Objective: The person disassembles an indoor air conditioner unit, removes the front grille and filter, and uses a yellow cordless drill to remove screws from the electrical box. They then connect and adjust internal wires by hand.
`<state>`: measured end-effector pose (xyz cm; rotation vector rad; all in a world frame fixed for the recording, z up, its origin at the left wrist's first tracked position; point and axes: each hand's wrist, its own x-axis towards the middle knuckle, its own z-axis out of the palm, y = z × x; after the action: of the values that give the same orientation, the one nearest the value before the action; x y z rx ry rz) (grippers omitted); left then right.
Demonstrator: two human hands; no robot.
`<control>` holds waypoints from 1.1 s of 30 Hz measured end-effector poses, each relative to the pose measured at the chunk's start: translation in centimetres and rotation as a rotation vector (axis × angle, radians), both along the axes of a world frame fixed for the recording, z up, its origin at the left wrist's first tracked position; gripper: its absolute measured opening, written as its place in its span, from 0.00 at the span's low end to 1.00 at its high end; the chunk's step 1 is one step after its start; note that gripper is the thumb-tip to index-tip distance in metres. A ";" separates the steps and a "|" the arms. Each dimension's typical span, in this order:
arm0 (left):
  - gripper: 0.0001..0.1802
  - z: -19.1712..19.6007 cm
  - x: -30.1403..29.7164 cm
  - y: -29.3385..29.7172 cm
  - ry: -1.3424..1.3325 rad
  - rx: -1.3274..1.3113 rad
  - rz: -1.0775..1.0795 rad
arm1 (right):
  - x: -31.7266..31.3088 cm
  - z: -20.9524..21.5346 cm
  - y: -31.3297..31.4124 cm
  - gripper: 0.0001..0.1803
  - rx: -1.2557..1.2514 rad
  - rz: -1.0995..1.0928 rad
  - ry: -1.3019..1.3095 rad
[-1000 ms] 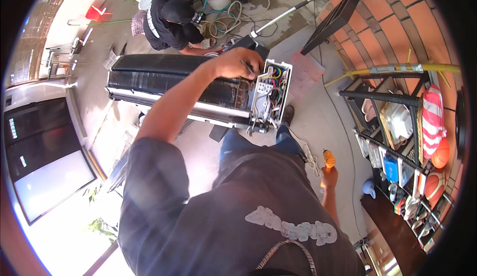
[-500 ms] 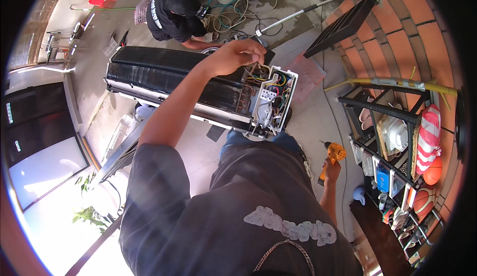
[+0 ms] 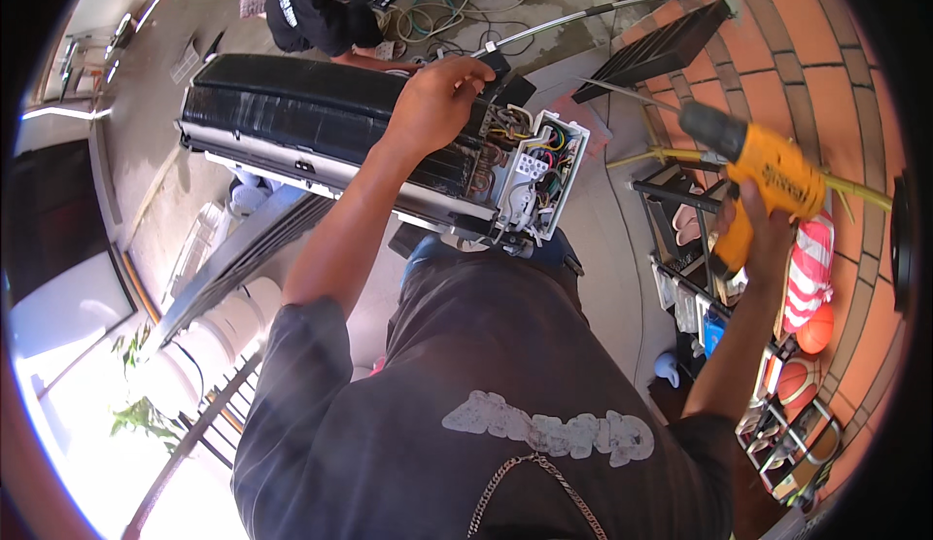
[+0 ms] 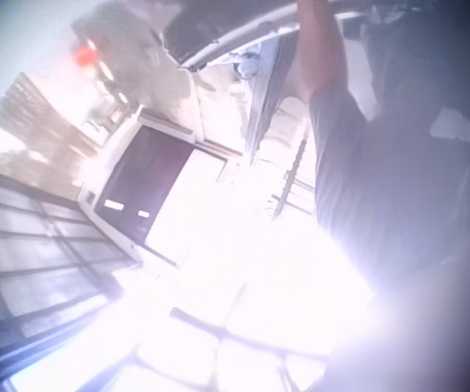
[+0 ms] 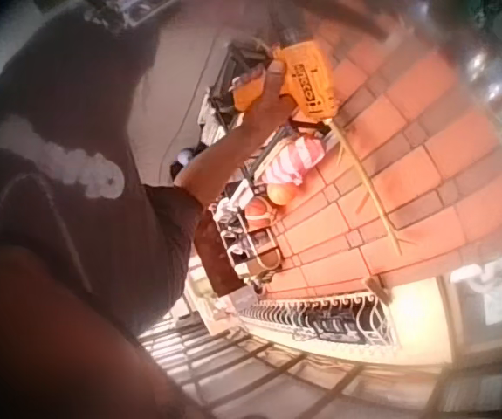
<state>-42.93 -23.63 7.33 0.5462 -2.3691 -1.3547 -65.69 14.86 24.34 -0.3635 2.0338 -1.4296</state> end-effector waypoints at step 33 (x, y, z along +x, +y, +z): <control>0.14 -0.2 2.4 9.7 -0.048 -0.370 0.461 | -10.3 1.0 -27.2 0.20 0.225 1.237 0.097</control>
<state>-40.57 -13.96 7.14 0.9412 -2.2593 -0.6930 -75.99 -12.29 25.39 -1.3024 1.4561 -0.4057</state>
